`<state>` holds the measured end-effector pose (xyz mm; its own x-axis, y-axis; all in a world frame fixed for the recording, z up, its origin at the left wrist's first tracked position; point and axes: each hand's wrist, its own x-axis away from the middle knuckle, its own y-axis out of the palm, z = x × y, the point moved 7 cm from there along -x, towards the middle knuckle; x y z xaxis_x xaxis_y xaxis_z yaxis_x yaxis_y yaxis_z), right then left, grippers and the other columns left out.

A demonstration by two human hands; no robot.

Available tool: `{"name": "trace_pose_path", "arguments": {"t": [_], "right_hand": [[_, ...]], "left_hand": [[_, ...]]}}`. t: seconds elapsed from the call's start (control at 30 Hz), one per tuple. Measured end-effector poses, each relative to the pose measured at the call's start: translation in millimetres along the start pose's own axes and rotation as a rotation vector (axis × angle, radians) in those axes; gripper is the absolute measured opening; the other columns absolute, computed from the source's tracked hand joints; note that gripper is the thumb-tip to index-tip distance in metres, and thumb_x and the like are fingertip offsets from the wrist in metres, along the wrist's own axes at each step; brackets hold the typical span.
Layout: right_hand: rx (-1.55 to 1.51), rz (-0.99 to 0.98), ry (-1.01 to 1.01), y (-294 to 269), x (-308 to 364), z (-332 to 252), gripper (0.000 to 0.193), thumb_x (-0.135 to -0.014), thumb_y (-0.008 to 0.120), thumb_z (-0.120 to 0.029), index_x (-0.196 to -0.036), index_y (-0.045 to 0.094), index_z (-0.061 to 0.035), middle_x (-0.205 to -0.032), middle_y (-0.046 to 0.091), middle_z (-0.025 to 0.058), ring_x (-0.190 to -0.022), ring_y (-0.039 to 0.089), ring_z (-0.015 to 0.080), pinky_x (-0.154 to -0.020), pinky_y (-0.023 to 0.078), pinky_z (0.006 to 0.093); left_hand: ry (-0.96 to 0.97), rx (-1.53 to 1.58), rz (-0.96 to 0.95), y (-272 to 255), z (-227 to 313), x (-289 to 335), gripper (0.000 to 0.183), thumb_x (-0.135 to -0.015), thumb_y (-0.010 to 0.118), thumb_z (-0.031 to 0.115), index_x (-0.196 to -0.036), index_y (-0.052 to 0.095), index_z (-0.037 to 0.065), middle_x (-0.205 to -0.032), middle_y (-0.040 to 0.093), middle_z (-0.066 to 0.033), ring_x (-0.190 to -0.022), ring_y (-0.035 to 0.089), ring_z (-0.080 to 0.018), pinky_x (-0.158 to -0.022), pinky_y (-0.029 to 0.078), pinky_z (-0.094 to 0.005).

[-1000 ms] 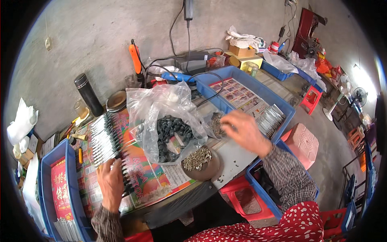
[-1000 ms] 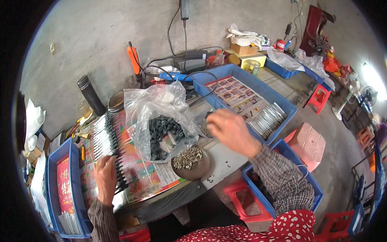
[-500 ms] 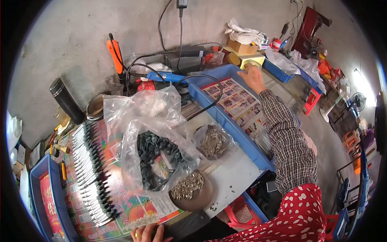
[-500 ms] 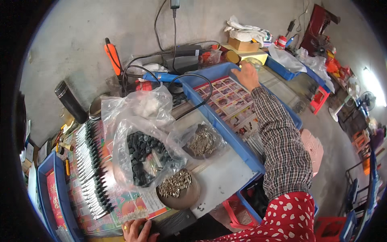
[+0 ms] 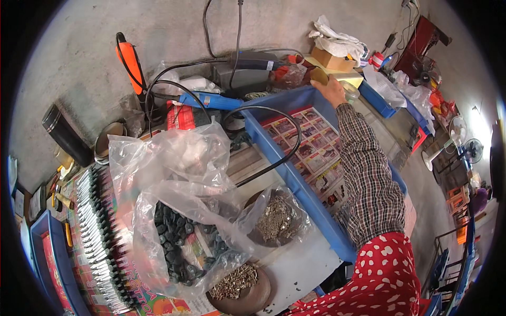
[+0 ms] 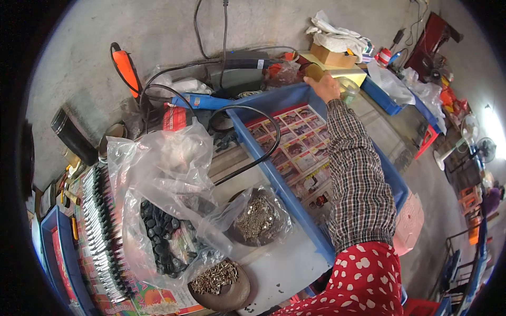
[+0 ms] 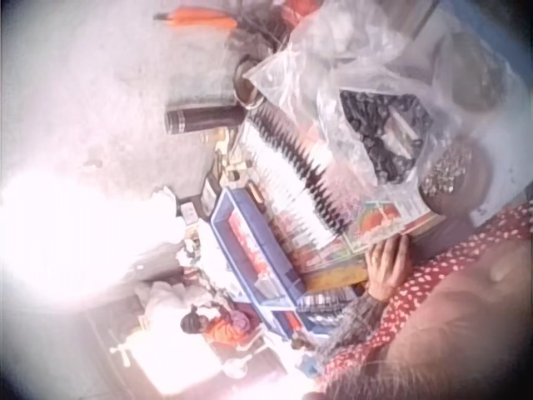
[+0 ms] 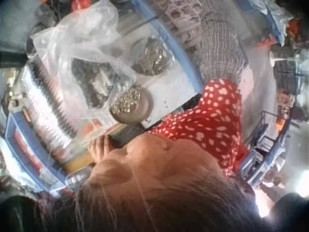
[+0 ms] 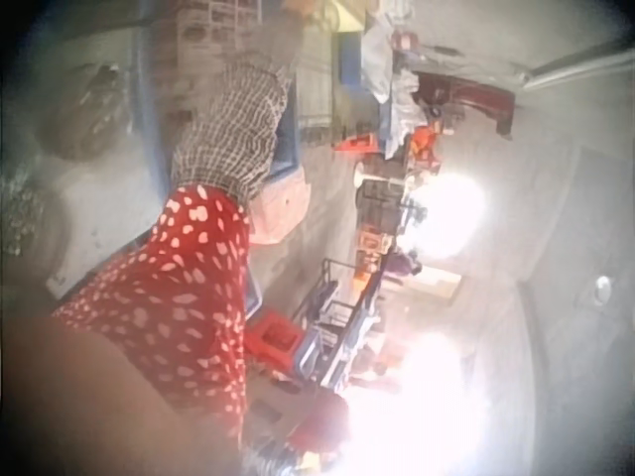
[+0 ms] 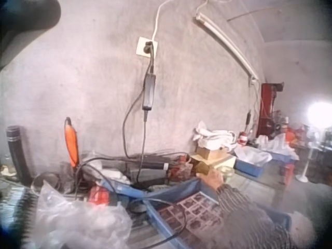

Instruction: The person assembles small plastic components and metal pins by hand at a workbench, taking them from sorting bins and a glass jar.

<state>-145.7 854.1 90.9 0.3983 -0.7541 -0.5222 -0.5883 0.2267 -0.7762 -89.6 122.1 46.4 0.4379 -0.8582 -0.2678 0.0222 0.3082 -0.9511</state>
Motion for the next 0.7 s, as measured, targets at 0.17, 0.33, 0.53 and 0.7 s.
{"name": "trace_pose_path", "arguments": {"t": [0.17,0.33,0.53,0.7], "right_hand": [[-0.017,-0.062,0.050,8,-15,-4,0.093,-0.068,0.069,-0.068,-0.124,0.052,0.0043,-0.114,0.061,0.0302,-0.111,0.059,0.0401,-0.095,0.046,0.0453],[-0.032,-0.111,0.111,26,-23,-4,0.101,-0.065,0.071,-0.068,-0.132,0.046,0.0029,-0.125,0.058,0.0268,-0.118,0.056,0.0377,-0.100,0.044,0.0418],[-0.142,-0.028,0.121,28,-37,4,0.093,-0.064,0.077,-0.057,-0.131,0.048,0.0009,-0.121,0.060,0.0261,-0.115,0.057,0.0376,-0.098,0.045,0.0408],[-0.237,0.162,0.124,4,-27,-5,0.075,-0.064,0.077,-0.047,-0.125,0.054,-0.0086,-0.114,0.064,0.0218,-0.109,0.059,0.0388,-0.091,0.048,0.0432]], "left_hand": [[-0.016,-0.061,-0.033,6,2,5,0.033,-0.087,0.052,0.022,-0.108,0.065,0.000,-0.111,0.063,-0.0194,-0.101,0.060,-0.0375,-0.092,0.044,-0.0528],[-0.041,-0.057,-0.044,3,4,0,0.030,-0.088,0.054,0.020,-0.107,0.064,-0.001,-0.113,0.063,-0.0205,-0.101,0.061,-0.0383,-0.090,0.045,-0.0530],[-0.040,-0.069,-0.045,2,5,0,0.029,-0.089,0.054,0.019,-0.108,0.064,-0.001,-0.114,0.062,-0.0219,-0.102,0.060,-0.0383,-0.089,0.046,-0.0524],[-0.041,-0.083,-0.094,-1,5,-2,0.031,-0.088,0.056,0.018,-0.112,0.063,0.000,-0.115,0.061,-0.0226,-0.101,0.059,-0.0385,-0.088,0.046,-0.0527]]}}
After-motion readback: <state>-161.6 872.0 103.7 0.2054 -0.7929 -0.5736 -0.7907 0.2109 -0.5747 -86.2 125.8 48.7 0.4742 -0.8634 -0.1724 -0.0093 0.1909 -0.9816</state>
